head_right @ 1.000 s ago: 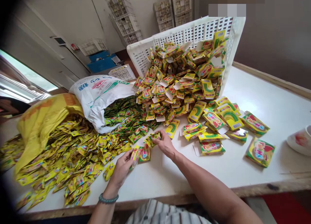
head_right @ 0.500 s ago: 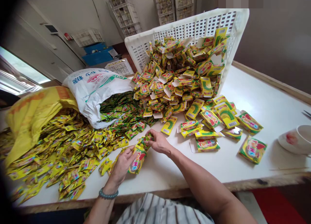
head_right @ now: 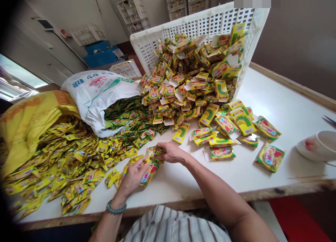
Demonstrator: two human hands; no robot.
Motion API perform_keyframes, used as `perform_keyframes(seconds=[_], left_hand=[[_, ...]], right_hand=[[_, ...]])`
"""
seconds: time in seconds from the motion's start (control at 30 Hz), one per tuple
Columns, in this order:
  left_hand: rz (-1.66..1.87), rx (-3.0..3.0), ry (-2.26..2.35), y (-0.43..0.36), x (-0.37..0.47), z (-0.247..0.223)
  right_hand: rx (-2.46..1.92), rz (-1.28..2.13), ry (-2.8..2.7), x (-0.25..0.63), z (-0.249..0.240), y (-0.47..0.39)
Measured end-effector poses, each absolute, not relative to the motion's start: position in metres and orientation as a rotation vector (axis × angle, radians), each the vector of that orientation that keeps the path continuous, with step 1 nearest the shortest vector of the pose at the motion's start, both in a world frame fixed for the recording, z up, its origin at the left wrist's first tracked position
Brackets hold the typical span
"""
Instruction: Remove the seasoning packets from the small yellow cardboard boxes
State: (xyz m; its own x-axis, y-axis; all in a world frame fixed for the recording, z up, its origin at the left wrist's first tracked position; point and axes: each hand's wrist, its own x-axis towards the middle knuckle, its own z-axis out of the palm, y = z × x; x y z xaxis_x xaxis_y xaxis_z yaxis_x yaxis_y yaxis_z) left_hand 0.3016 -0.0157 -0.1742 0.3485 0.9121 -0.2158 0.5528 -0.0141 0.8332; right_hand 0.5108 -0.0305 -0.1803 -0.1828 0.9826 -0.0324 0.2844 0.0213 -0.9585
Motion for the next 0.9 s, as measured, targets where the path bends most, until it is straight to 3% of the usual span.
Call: perform_keyframes(seconds=[0.13, 0.37, 0.9], left_hand=[[0.430, 1.384, 1.160, -0.020, 0.308, -0.172], [0.622, 1.197, 1.051, -0.022, 0.313, -0.177], [0.614, 1.095, 1.017, -0.022, 0.304, -0.158]], right_hand=[[-1.318, 1.068, -1.391, 0.507, -0.189, -0.028], [-1.513, 0.800, -1.370, 0.494, -0.189, -0.030], [-1.301, 0.736, -1.656, 0.495, -0.179, -0.035]])
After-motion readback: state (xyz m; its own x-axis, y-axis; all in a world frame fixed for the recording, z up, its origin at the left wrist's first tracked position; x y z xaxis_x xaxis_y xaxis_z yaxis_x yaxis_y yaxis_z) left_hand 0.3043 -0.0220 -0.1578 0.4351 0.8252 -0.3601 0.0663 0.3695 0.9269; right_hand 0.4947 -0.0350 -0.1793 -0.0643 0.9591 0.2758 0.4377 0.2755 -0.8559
